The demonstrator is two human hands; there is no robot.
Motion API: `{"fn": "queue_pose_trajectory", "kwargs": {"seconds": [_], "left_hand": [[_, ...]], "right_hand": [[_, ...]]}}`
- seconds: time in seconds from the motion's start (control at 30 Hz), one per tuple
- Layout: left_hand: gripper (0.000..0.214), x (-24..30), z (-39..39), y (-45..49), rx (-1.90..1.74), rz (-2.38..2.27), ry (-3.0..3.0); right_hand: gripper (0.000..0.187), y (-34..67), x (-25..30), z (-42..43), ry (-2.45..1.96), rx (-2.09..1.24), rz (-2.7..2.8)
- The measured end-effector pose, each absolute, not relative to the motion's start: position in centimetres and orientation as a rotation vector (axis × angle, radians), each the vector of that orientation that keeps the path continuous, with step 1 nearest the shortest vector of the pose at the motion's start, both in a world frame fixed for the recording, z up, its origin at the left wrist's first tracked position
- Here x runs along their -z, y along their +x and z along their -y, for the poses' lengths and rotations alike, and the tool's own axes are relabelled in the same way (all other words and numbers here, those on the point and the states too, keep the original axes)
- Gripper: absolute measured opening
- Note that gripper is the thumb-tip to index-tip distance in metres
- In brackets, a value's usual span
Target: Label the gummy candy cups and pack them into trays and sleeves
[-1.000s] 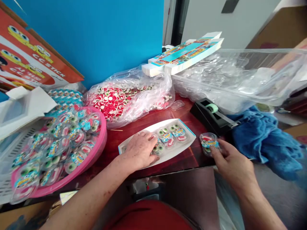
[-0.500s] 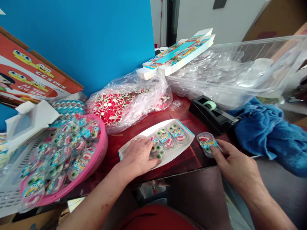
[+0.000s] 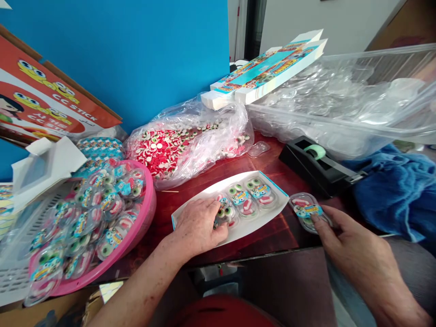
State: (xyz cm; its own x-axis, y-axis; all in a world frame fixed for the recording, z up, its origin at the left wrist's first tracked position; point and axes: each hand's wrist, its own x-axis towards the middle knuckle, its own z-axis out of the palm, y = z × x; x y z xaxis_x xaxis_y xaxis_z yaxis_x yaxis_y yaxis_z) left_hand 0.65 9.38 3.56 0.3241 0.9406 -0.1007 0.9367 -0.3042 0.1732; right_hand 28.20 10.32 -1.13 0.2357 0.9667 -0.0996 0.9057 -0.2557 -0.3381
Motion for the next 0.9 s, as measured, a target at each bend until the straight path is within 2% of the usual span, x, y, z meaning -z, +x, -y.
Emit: {"fn": "queue_pose_trajectory", "kwargs": {"seconds": [0.2, 0.43, 0.63, 0.73, 0.9], "left_hand": [[0.043, -4.7, -9.5, 0.9, 0.063, -1.657, 2.461], [0.042, -5.2, -12.4, 6.0, 0.137, -1.601, 2.548], [0.017, -4.5, -13.8, 5.7, 0.002, -1.605, 2.474], [0.012, -4.3, -13.6, 4.9, -0.074, -1.556, 2.477], [0.023, -3.8, -13.0, 5.3, -0.037, -1.586, 2.563]], "right_hand": [[0.041, 29.0, 1.9, -10.9, -2.207, -0.39, 1.792], [0.037, 28.7, 1.4, -11.0, -2.226, -0.385, 1.826], [0.035, 28.4, 1.0, -10.8, -2.221, -0.39, 1.83], [0.035, 28.4, 0.9, -10.7, -2.237, -0.361, 1.829], [0.035, 28.6, 1.3, -10.6, -2.2, -0.369, 1.834]]}}
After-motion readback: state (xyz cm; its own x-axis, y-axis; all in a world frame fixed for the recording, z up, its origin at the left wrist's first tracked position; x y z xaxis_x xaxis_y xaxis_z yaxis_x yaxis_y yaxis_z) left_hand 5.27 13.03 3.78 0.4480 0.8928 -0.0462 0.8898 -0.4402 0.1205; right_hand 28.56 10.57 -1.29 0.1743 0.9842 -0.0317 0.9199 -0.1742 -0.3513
